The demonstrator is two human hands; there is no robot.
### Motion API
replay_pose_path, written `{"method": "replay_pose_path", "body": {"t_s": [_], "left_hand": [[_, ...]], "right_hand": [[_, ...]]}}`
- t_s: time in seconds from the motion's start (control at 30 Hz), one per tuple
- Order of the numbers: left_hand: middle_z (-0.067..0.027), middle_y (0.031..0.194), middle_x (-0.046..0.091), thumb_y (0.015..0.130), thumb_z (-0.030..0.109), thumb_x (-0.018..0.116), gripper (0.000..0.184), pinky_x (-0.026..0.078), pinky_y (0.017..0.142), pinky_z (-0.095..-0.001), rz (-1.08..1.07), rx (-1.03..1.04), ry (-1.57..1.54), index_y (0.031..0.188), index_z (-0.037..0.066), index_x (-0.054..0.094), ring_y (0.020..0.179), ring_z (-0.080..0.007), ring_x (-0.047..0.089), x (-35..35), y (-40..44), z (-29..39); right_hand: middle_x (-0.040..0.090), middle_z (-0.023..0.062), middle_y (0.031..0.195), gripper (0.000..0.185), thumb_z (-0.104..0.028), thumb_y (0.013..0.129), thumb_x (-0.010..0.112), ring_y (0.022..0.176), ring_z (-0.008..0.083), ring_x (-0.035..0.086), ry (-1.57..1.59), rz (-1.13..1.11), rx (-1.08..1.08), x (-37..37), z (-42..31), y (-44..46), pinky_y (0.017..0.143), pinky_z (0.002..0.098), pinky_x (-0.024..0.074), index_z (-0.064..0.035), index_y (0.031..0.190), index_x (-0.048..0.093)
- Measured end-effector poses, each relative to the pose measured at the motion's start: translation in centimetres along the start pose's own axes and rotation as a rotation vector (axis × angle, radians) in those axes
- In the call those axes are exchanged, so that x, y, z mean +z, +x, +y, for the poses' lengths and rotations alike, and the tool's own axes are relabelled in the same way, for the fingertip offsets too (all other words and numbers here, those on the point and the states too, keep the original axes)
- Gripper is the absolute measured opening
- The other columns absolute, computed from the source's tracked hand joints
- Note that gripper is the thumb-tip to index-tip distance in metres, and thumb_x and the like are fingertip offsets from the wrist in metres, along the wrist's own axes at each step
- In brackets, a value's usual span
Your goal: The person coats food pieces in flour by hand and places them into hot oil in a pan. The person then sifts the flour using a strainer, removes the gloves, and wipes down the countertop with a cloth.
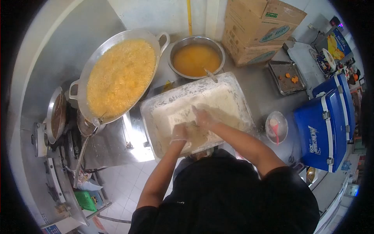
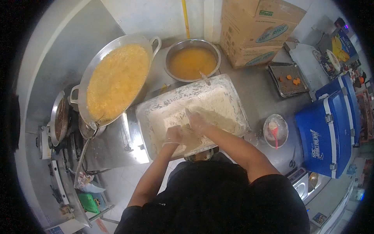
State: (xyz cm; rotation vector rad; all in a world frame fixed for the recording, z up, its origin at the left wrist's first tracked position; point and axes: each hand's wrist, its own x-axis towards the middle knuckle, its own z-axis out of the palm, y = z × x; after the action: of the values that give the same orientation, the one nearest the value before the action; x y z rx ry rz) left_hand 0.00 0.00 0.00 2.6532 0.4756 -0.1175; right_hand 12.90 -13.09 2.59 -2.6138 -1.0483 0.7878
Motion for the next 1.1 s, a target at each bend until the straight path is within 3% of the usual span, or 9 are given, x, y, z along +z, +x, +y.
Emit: {"method": "replay_pose_path", "body": {"t_s": [0.07,0.17,0.23,0.43,0.53,0.67,0.87,0.97,1.1], "left_hand": [[-0.022,0.078,0.066,0.076,0.01,0.062,0.011,0.052,0.076,-0.0488,0.14,0.026,-0.044,0.086,0.007,0.067,0.082,-0.0393,0.066,-0.6,1.3,-2.6],[-0.0208,0.076,0.066,0.076,0.012,0.062,0.007,0.052,0.074,-0.0493,0.148,-0.106,-0.031,0.077,0.005,0.065,0.079,-0.0395,0.066,-1.8,2.1,-2.0],[-0.0219,0.078,0.066,0.076,0.013,0.063,0.009,0.052,0.074,-0.0479,0.274,0.15,-0.007,0.075,0.004,0.065,0.08,-0.0397,0.066,1.7,6.1,-4.8],[-0.0238,0.091,0.068,0.078,0.02,0.065,0.023,0.054,0.08,-0.0453,-0.154,0.108,0.162,0.091,0.002,0.071,0.09,-0.0389,0.067,-0.1,6.3,-2.2],[-0.0245,0.097,0.068,0.081,0.024,0.064,0.027,0.053,0.083,-0.0454,-0.185,-0.027,0.115,0.092,0.001,0.072,0.095,-0.0388,0.066,-2.4,4.6,-2.5],[-0.0227,0.102,0.069,0.083,0.031,0.065,0.033,0.052,0.088,-0.0436,-0.096,-0.115,0.159,0.098,0.002,0.072,0.099,-0.0379,0.066,-1.0,-1.0,-5.7],[-0.0237,0.107,0.066,0.09,0.024,0.054,0.03,0.053,0.085,-0.045,-0.516,0.088,0.427,0.105,0.001,0.068,0.096,-0.0392,0.066,-1.7,-4.7,-3.4],[-0.0198,0.093,0.07,0.083,0.039,0.064,0.04,0.051,0.086,-0.0433,-0.086,-0.044,0.158,0.093,0.001,0.072,0.094,-0.0376,0.067,0.7,-5.5,-6.6],[-0.0196,0.084,0.069,0.075,0.042,0.07,0.039,0.052,0.077,-0.046,-0.169,0.012,0.187,0.085,0.004,0.072,0.086,-0.0379,0.068,-0.2,-4.4,-7.3]], "right_hand": [[0.062,0.0336,0.109,0.073,-0.016,0.086,0.059,0.103,0.0351,0.065,-0.045,-0.163,-0.064,-4.8,-1.7,0.1,0.091,0.0461,0.0501,-0.0065,0.15,0.027],[0.066,0.0292,0.096,0.043,-0.014,0.085,0.057,0.09,0.0364,0.068,0.015,0.086,-0.334,0.7,0.6,4.0,0.081,0.0466,0.0534,0.0012,0.125,0.054],[0.068,0.0268,0.091,0.029,-0.014,0.084,0.056,0.083,0.0374,0.069,-0.173,-0.017,-0.364,0.8,-0.8,5.1,0.076,0.0468,0.0546,0.0034,0.107,0.064],[0.067,0.0257,0.084,0.02,-0.015,0.082,0.057,0.075,0.0377,0.069,-0.201,-0.304,-0.593,1.2,5.4,4.4,0.072,0.0454,0.0559,-0.0003,0.088,0.07],[0.067,0.0229,0.079,0.021,-0.015,0.08,0.056,0.071,0.0377,0.068,0.084,-0.276,-0.295,-5.9,6.5,-2.4,0.069,0.0444,0.0559,-0.0013,0.087,0.07],[0.069,0.0221,0.08,0.024,-0.02,0.074,0.062,0.075,0.0369,0.069,-0.107,-0.084,-0.089,-0.9,6.6,-6.0,0.07,0.0437,0.0556,0.0008,0.083,0.071],[0.068,0.0264,0.085,0.023,-0.013,0.078,0.058,0.085,0.0385,0.069,-0.21,-0.031,-0.127,3.3,4.3,-6.1,0.075,0.0456,0.0554,0.0038,0.087,0.071],[0.068,0.0269,0.087,0.022,-0.009,0.079,0.056,0.086,0.0382,0.069,-0.112,0.034,0.005,2.1,5.9,-5.7,0.076,0.0462,0.0551,0.0037,0.088,0.071],[0.068,0.0245,0.083,0.022,-0.013,0.078,0.058,0.08,0.0371,0.069,-0.112,0.29,0.159,4.3,10.6,-2.6,0.074,0.0465,0.0548,0.0031,0.086,0.07]]}}
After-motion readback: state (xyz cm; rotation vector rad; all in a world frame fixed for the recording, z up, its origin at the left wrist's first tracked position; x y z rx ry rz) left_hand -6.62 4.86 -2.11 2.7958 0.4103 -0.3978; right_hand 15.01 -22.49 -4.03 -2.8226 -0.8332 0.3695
